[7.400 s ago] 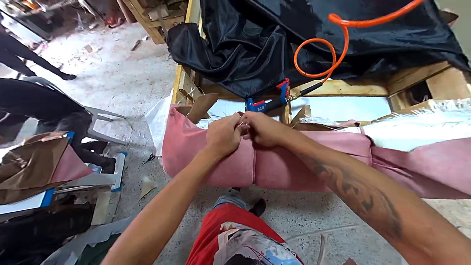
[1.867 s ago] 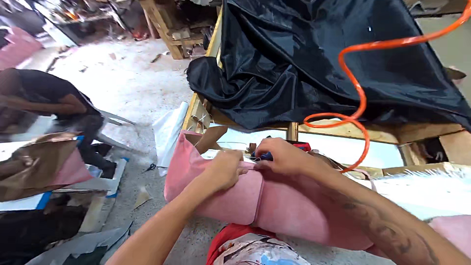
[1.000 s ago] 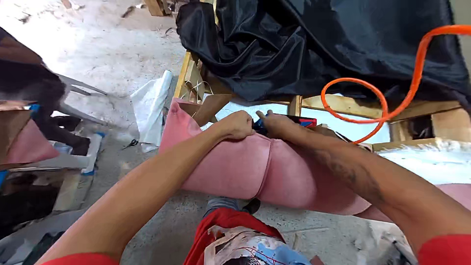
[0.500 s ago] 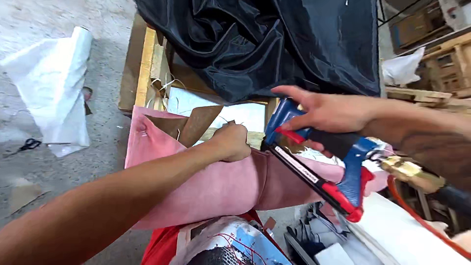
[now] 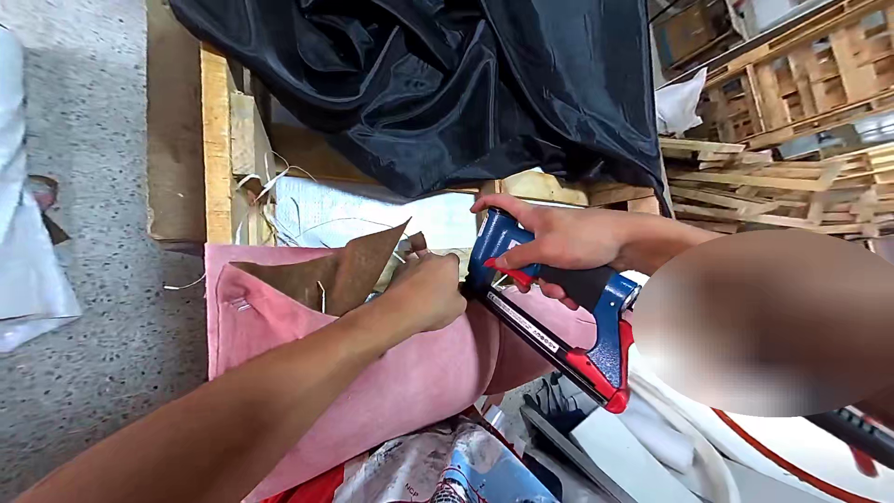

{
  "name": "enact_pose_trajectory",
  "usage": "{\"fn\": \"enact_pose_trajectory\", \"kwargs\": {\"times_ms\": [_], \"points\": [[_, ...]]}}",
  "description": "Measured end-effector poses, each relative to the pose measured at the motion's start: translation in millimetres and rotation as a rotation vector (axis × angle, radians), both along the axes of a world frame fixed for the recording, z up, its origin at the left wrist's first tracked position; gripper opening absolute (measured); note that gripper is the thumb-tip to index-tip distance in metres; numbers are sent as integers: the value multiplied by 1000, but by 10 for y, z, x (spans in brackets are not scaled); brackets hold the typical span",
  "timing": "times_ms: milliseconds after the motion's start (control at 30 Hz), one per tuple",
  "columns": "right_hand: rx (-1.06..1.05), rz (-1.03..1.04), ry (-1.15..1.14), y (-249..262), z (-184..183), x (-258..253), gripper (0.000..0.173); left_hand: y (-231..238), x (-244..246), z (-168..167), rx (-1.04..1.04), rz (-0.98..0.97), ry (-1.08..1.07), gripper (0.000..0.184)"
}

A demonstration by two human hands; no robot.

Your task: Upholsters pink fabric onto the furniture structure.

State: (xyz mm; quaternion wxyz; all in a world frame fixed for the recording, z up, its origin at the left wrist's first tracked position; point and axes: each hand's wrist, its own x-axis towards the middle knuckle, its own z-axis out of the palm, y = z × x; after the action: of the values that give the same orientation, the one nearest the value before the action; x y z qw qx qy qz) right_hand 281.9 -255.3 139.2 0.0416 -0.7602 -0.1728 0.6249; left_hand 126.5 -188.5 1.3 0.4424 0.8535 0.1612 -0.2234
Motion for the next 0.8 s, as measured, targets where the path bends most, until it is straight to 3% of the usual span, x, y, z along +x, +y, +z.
{"fn": "enact_pose_trajectory", "kwargs": {"times_ms": [100,167,300,433,533,633,700,800], "points": [[68,-24,16,-131,7,-23,74,40,-21,-13,-57,11,-5,20],[98,70,-41,-182,52,-58,73,93,-88,35,-63,96,-50,21],[237,686,-561,-190,151,-140,95,177,-636,190,280,154,-372,26],[376,777,-765,-256,-391,-125,112,8,-1234,393,519,-26,-254,41],[557,725,-827,-287,-1203,78,94,9,-1270,586,525,-55,-8,56],[730,667,-833,-350,-1700,187,51,54,-1211,681,423,-55,-21,48],[886,577,-710,-410,-1620,76,22,50,-1146,692,384,-21,-6,46],[1200,588,-359,-518,-1195,-246,33,-82,-1142,576,490,53,-147,28]]}}
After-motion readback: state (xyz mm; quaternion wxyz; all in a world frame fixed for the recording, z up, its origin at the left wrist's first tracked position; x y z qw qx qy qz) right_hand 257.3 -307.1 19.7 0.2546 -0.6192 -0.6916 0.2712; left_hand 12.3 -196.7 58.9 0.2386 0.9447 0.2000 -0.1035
